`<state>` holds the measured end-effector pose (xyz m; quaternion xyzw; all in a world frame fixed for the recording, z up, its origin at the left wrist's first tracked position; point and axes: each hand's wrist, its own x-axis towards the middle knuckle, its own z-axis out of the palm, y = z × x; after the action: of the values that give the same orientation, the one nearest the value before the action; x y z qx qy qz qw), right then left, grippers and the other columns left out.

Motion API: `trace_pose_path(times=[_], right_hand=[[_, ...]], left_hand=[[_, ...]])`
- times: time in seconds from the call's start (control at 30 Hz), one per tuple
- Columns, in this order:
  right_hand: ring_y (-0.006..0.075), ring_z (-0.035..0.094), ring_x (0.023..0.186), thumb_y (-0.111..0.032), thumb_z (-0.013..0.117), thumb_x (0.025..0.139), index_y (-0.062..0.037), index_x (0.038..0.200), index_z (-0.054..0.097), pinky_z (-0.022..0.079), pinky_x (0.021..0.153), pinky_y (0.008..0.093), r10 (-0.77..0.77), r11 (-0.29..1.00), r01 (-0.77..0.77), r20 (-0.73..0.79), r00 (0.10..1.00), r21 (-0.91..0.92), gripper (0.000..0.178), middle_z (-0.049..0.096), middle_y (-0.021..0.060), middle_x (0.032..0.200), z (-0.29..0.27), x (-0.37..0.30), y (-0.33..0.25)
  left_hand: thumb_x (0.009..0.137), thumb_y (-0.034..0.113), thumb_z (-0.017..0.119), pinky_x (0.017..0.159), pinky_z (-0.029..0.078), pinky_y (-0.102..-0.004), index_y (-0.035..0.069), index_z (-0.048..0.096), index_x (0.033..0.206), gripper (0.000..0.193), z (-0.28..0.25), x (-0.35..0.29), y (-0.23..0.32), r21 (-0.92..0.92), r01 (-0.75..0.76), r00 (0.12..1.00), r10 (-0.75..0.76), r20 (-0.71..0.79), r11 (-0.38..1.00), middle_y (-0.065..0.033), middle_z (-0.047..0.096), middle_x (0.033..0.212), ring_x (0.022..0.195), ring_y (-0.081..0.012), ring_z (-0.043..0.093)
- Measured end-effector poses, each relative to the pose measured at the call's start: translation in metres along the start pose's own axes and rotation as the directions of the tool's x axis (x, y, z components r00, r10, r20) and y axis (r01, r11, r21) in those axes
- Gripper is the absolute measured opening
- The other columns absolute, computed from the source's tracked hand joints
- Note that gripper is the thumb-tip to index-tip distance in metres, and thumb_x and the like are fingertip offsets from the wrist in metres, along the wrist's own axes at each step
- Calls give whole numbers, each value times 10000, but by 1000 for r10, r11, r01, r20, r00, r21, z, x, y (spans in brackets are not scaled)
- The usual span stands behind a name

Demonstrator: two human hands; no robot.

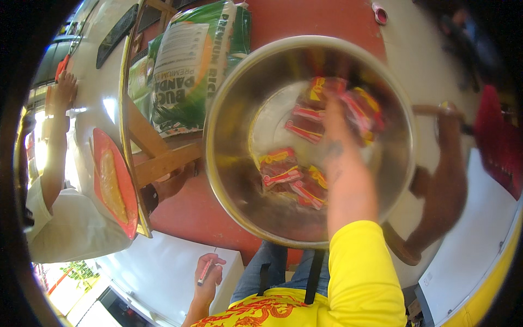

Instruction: The person writes on a clear plastic bag with a marker, then places several small packaged food items into the bag from a metal bowl. The person handles the items one at a time and arranges them inside the bag.

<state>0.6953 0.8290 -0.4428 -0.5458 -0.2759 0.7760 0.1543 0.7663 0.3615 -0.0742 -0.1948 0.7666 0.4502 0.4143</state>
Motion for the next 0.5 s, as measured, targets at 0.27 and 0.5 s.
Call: trace_pose_path(times=[0.27,0.5], right_hand=[[241,644,710,-191,652,766,-103,940,633,559,671,394,95,982,-137,284,954,132,195,646,57,821,48,-107,-15],[156,600,642,-179,705,743,-68,905,673,487,557,318,435,898,-417,420,797,-139,199,661,39,804,60,-199,72]], left_hand=[[842,37,560,508,380,-208,52,470,1149,320,0,-1,-5,-41,-14,999,16,34,999,-74,632,964,570,-66,445],[844,30,544,504,371,-208,52,467,1160,327,1,1,4,-50,-21,999,23,43,999,-83,626,975,569,-64,443]])
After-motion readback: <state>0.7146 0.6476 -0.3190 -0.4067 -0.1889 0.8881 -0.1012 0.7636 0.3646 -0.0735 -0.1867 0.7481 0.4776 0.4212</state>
